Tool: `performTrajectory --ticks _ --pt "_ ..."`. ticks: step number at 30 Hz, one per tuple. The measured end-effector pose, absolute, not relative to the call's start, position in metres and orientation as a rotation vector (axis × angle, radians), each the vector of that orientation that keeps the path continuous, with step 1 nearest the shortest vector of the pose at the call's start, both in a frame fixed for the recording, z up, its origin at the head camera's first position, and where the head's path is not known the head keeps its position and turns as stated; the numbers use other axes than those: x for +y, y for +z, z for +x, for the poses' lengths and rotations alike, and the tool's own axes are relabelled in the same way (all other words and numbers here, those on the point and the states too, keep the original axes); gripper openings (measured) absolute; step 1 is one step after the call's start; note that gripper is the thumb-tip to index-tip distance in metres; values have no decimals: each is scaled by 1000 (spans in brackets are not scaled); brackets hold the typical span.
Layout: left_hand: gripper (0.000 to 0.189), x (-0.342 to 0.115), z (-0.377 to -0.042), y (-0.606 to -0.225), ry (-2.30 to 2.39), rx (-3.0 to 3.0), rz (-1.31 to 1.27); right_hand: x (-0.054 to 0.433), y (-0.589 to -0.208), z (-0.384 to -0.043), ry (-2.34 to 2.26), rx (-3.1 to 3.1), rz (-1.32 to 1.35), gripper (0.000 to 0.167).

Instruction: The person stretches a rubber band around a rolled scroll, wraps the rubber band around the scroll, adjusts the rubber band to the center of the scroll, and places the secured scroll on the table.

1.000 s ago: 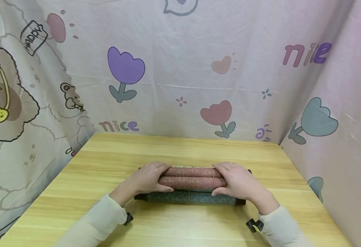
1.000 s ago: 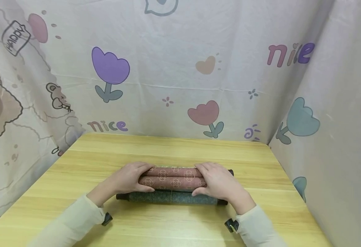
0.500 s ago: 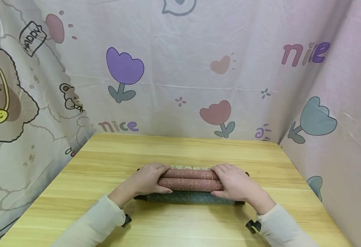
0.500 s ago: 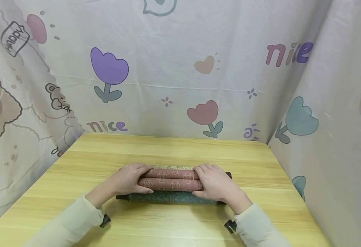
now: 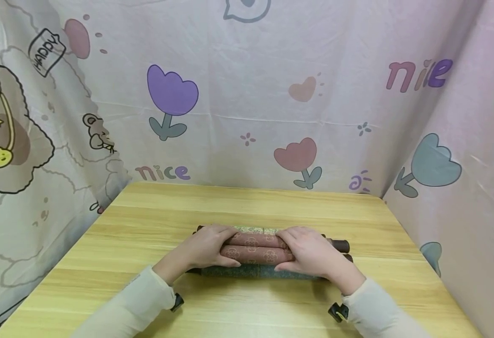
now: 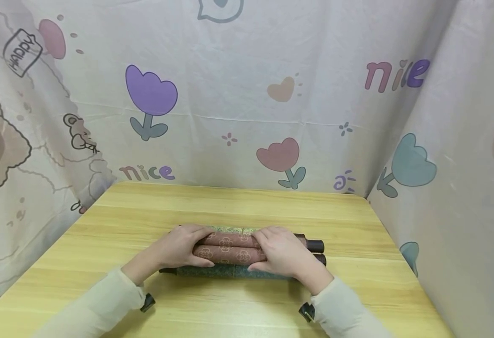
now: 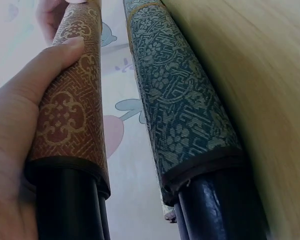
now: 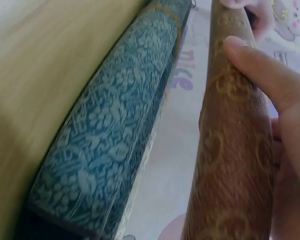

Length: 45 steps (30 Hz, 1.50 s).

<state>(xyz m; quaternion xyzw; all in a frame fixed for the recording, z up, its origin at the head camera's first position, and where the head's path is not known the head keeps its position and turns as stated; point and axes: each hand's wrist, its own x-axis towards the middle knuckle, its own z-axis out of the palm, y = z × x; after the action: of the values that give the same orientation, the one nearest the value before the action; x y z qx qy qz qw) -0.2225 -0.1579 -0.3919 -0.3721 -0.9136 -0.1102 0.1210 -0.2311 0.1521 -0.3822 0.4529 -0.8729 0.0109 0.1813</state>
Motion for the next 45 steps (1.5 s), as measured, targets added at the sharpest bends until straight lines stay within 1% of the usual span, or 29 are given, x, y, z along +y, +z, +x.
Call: performTrajectory --ticks 4,12,21,29,33,40,45 --pt "74 -158 -223 -391 -339 -2685 -1051 150 -380 -232 59 -2497 1251 88" --pt "77 -165 -224 -387 -347 -2683 -1012 165 -372 -236 93 -2569 1211 92" --pt "76 -164 -223 -384 -328 -2682 -1036 162 -378 -236 15 -2501 1230 78" --pt "73 -156 -223 -383 -321 -2672 -1075 150 -381 -235 15 -2471 1254 77" --pt "73 -151 -224 -384 -307 -2652 -1084 141 -378 -233 13 -2469 1255 81" --pt "74 -150 -225 -385 -312 -2643 -1077 142 -373 -231 72 -2544 1261 97" --pt "76 -155 -226 -385 -322 -2675 -1033 153 -368 -231 77 -2583 1216 95"
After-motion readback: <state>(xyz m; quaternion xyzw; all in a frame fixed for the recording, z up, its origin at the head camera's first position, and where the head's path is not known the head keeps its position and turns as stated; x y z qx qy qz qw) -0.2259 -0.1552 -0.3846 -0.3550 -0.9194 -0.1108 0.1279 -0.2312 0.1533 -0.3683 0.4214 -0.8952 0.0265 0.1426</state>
